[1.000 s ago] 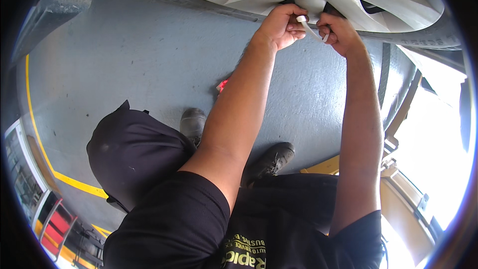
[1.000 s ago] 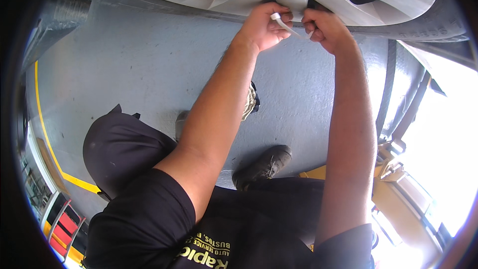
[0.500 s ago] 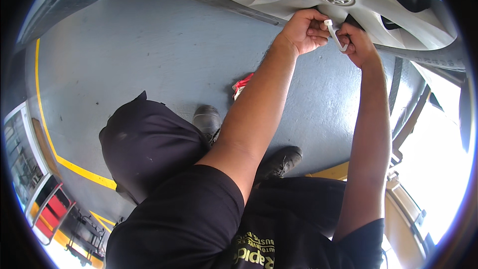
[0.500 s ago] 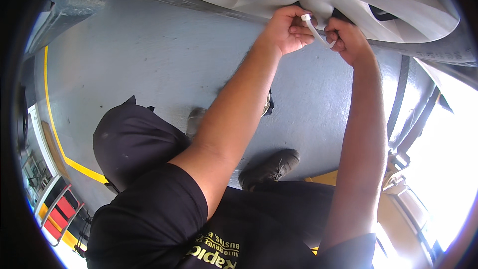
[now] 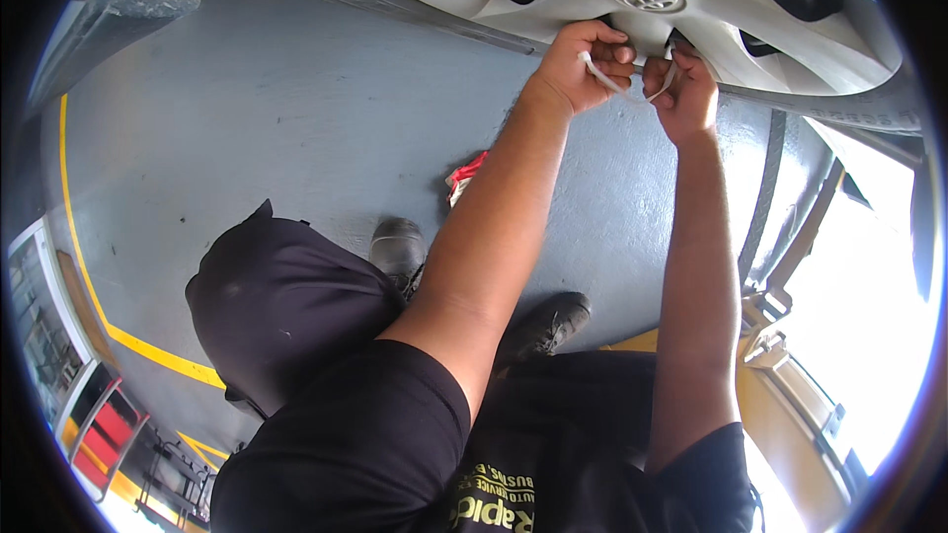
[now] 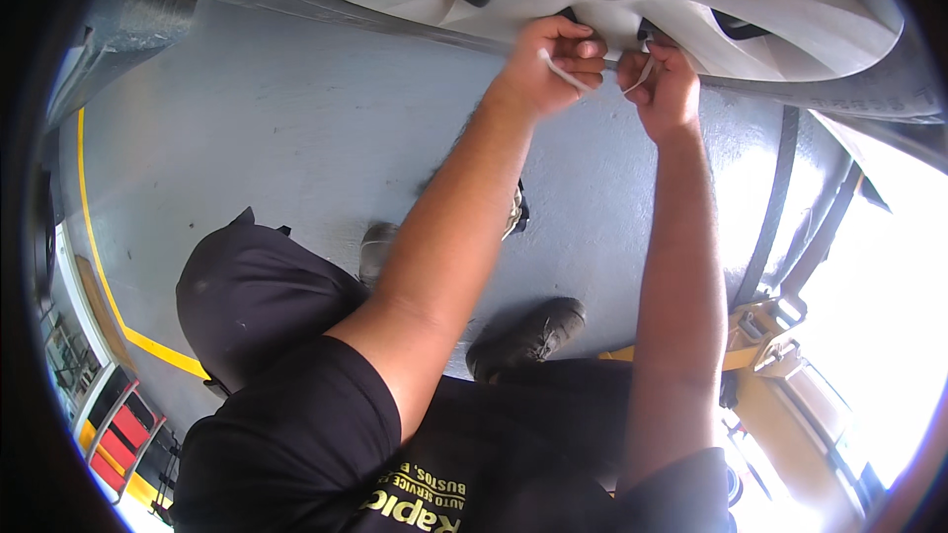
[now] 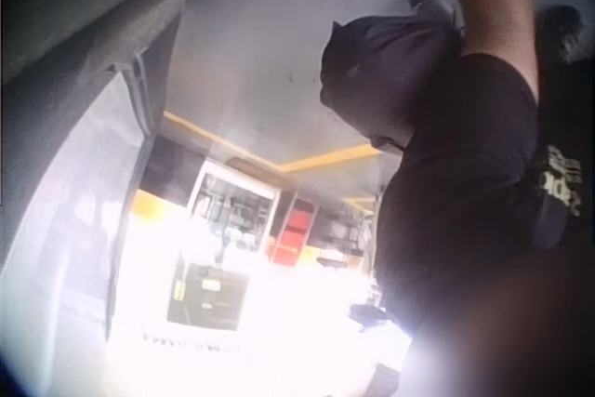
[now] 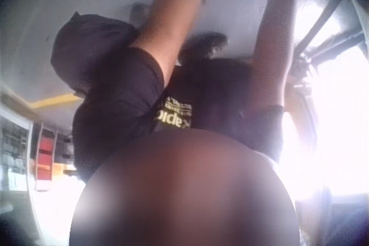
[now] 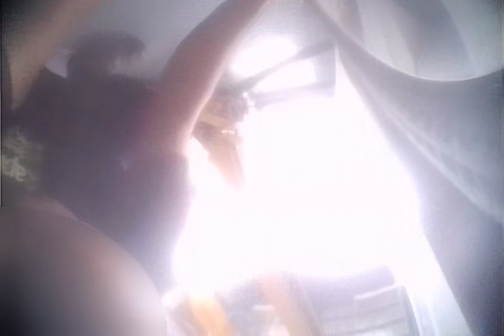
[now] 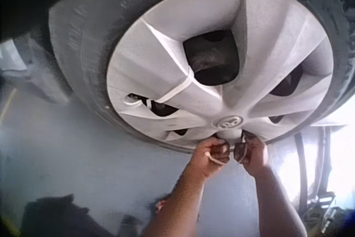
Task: The person attaches white plastic clips to the gaps between the spokes of a car wheel cover, working on multiple wheels. They use their hands to insert and secure each clip, occasionally wiping the wheel with a cloth.
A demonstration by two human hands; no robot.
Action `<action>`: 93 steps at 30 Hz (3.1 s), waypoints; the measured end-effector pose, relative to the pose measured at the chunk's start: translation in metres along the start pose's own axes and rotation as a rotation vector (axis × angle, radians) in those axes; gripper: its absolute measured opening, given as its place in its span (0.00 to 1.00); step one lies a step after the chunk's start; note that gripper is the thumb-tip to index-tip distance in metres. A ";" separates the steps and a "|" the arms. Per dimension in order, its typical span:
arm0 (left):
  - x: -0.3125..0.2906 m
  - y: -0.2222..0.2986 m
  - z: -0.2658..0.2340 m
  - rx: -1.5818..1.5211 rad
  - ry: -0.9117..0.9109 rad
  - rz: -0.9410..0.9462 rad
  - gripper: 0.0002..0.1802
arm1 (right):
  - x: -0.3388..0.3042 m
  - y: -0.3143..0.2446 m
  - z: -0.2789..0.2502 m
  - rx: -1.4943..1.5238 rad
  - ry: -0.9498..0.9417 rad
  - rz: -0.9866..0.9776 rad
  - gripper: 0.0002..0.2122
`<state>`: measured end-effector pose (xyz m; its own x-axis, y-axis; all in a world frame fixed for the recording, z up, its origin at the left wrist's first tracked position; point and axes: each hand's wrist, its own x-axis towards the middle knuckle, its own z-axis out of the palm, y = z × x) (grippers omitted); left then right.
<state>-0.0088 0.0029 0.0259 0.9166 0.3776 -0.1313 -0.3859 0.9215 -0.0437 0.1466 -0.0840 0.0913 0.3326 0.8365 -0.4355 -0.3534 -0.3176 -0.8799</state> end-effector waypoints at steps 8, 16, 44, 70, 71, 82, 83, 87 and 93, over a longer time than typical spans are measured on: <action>0.000 0.001 0.000 0.074 -0.021 0.003 0.05 | -0.006 0.013 0.022 -0.209 0.336 -0.230 0.16; 0.000 0.001 -0.001 0.090 0.001 0.001 0.05 | -0.010 0.002 0.003 0.078 0.147 -0.020 0.20; 0.000 0.000 0.003 -0.146 -0.092 -0.025 0.12 | 0.006 -0.010 -0.008 0.102 -0.089 0.208 0.11; 0.003 -0.001 -0.007 -0.159 -0.162 -0.055 0.11 | 0.013 -0.032 -0.014 -0.086 -0.084 0.360 0.10; 0.002 -0.001 -0.007 -0.151 -0.143 -0.051 0.11 | 0.012 -0.031 -0.015 -0.059 -0.077 0.353 0.10; 0.010 -0.007 -0.016 -0.143 -0.058 -0.038 0.12 | 0.018 -0.015 -0.031 -0.059 0.093 0.303 0.10; 0.011 -0.007 -0.015 -0.189 -0.094 -0.060 0.12 | 0.020 -0.018 -0.031 -0.082 0.062 0.334 0.10; 0.009 -0.005 -0.014 -0.181 0.020 -0.045 0.12 | 0.028 -0.018 -0.036 -0.225 0.073 0.358 0.09; 0.021 -0.009 -0.021 -0.197 -0.004 -0.065 0.12 | 0.044 0.006 -0.084 0.059 -0.010 0.256 0.02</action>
<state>0.0115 0.0008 0.0023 0.9406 0.3183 -0.1182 -0.3382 0.9087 -0.2448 0.2327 -0.0868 0.0513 0.2178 0.7367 -0.6402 -0.4753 -0.4928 -0.7288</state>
